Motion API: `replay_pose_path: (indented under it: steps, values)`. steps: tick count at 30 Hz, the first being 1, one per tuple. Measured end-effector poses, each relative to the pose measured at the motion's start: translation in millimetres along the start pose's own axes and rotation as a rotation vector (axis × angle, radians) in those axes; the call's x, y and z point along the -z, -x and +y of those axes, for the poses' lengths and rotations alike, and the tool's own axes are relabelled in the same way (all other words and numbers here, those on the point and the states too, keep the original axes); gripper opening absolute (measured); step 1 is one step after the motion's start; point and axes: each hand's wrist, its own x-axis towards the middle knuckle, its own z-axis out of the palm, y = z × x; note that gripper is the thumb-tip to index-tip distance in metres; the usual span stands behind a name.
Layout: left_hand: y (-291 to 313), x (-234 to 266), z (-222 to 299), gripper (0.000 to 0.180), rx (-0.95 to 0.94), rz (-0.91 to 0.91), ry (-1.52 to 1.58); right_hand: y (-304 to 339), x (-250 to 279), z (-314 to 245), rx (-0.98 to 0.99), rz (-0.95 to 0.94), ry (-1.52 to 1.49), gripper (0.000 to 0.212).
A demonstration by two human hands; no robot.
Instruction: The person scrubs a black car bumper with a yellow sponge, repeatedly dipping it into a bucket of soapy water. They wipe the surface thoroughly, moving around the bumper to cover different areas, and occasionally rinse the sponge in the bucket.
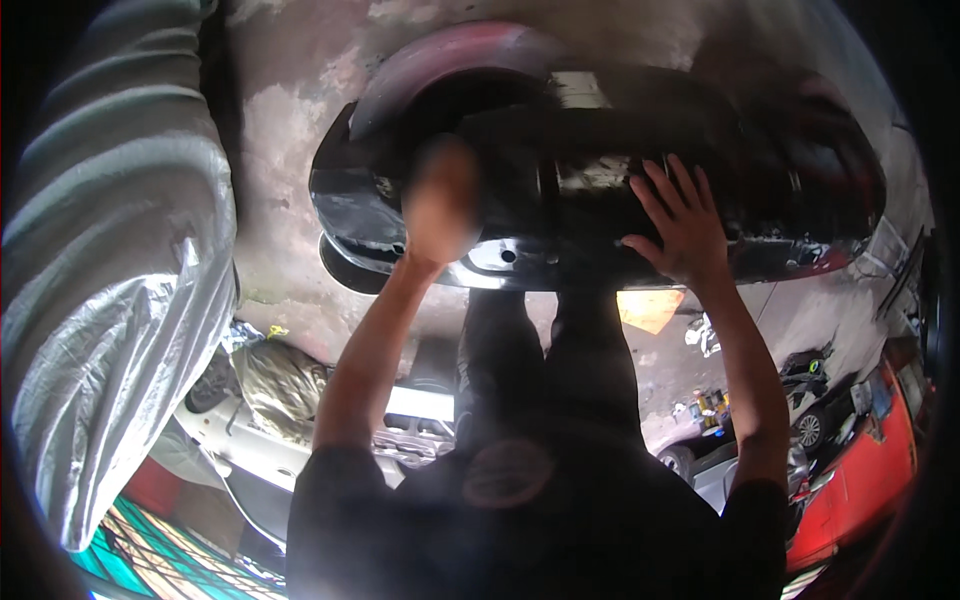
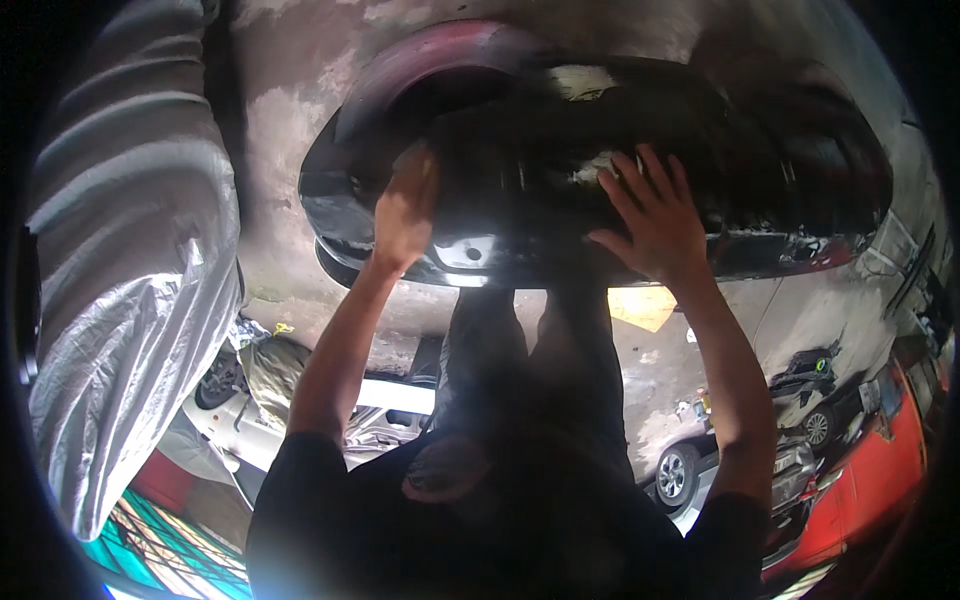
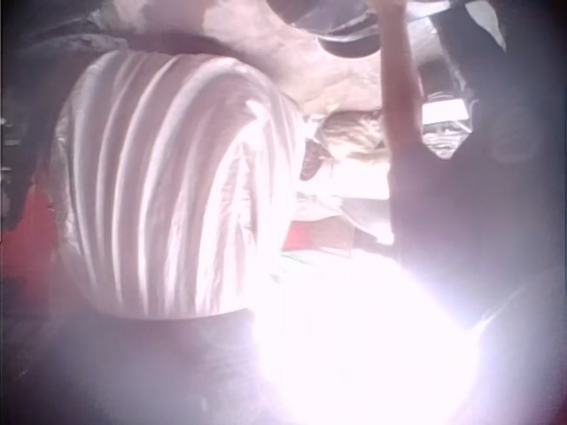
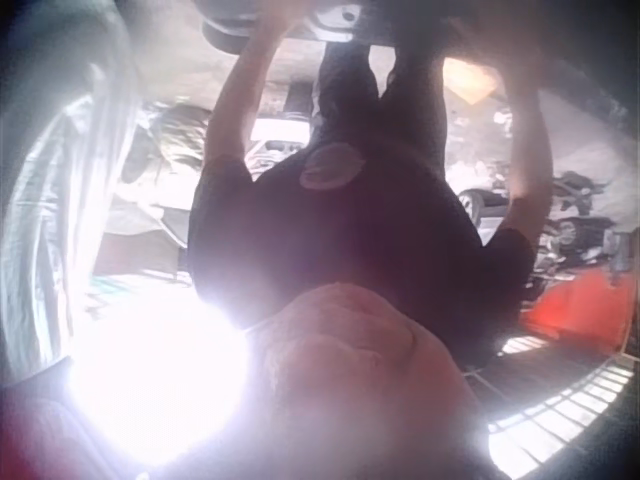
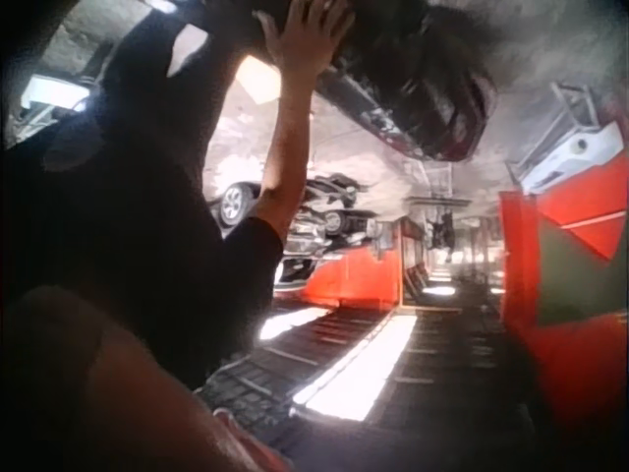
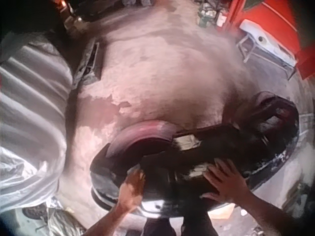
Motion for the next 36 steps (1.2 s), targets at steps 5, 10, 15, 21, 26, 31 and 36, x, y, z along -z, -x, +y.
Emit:
replay_pose_path:
  steps: [5, 10, 15, 21, 26, 31, 36]
  values:
    - [-87, -78, 22, 0.033, -0.363, -0.259, -0.257, -4, -1, 1, 0.030, 0.007, 0.001, 0.077]
    - [-65, -33, -34, 0.029, -0.128, -0.263, 0.083, 2, 1, 4, 0.007, 0.040, -0.048, 0.077]
    - [-52, -38, -57, 0.031, -0.229, -0.147, -0.314, 0, -1, 2, 0.013, 0.007, -0.043, 0.077]
    - [-66, -50, 64, 0.039, -0.238, -0.277, -0.137, -1, -1, 3, 0.013, 0.008, -0.016, 0.078]
    - [24, -2, 11, 0.044, -0.064, -0.107, -0.159, 2, -1, 3, -0.009, 0.038, -0.031, 0.077]
    - [5, -28, 73, 0.045, -0.146, -0.024, -0.287, -4, 1, 1, 0.013, -0.021, -0.026, 0.075]
    - [43, -14, 66, 0.044, -0.133, -0.067, -0.049, 0, -3, 2, 0.020, 0.008, 0.006, 0.076]
